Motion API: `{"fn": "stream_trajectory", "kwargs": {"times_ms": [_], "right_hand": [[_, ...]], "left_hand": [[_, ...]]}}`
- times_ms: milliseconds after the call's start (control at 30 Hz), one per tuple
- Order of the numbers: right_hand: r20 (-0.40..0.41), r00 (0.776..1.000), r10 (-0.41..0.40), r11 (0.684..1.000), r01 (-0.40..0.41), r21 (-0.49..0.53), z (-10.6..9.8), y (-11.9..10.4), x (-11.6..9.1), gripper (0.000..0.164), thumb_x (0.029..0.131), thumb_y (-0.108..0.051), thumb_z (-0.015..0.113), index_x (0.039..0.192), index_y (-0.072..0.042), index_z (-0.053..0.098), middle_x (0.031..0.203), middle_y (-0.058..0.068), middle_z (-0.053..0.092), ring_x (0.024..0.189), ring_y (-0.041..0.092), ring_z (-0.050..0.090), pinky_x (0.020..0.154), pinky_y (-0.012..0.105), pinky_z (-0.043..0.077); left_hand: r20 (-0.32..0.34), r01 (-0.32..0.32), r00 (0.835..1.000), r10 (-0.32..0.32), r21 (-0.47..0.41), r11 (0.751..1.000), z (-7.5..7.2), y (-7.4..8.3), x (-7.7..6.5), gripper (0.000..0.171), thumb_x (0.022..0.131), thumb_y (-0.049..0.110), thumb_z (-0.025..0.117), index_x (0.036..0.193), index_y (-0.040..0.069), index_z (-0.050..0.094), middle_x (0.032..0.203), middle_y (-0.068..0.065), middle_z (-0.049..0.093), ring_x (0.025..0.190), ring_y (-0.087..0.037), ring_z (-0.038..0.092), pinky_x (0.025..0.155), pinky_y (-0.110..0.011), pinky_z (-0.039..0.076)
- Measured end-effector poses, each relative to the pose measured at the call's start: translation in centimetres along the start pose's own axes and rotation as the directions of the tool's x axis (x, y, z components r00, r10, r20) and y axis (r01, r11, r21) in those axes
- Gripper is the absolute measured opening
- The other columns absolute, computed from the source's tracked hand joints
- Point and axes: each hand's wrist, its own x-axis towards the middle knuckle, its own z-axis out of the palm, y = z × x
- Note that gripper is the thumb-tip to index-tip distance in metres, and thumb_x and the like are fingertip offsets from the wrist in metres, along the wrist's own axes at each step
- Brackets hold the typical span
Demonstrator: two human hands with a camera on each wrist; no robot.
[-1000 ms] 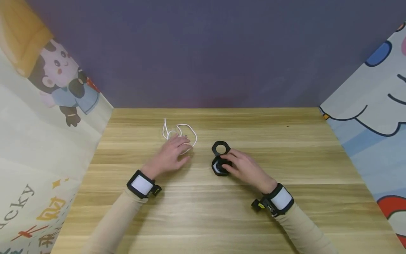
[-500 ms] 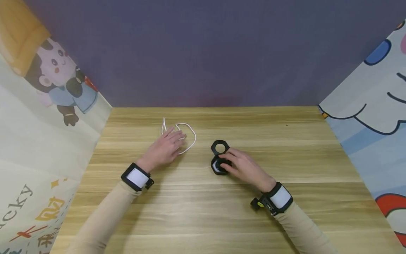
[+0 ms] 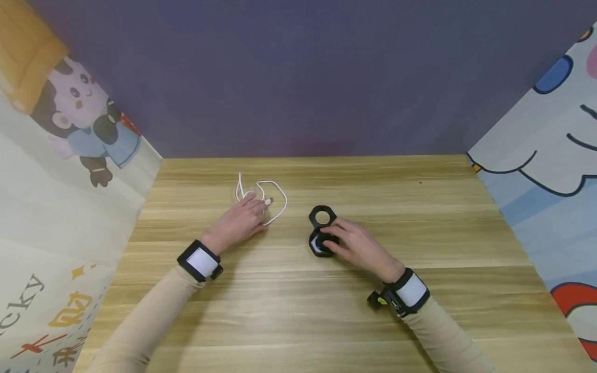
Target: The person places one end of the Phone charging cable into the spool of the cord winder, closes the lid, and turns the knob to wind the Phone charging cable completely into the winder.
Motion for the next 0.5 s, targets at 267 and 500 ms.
{"fn": "stream_trajectory", "kwargs": {"times_ms": [267, 500], "right_hand": [[0.007, 1.000, 0.022, 1.000, -0.022, 0.006, 0.07, -0.18, 0.12, 0.031, 0.097, -0.021, 0.075, 0.123, -0.004, 0.073, 0.105, 0.003, 0.065, 0.082, 0.012, 0.059, 0.068, 0.026, 0.052], [-0.035, 0.999, 0.033, 0.999, -0.033, 0.005, 0.06, -0.11, 0.78, 0.032, 0.098, -0.021, 0.073, 0.124, -0.003, 0.072, 0.106, 0.005, 0.065, 0.084, 0.011, 0.058, 0.069, 0.028, 0.053]], "left_hand": [[-0.041, 0.004, 0.999, -0.002, 0.056, 0.998, 0.56, 0.55, 0.21, 0.018, 0.098, 0.023, 0.072, 0.103, 0.006, 0.074, 0.112, -0.012, 0.072, 0.111, -0.030, 0.065, 0.105, -0.045, 0.050], [-0.112, 0.085, 0.990, -0.083, 0.016, 0.996, -0.14, 0.73, 0.76, 0.016, 0.103, 0.016, 0.064, 0.111, 0.002, 0.065, 0.108, -0.015, 0.075, 0.103, -0.030, 0.069, 0.097, -0.042, 0.054]]}}
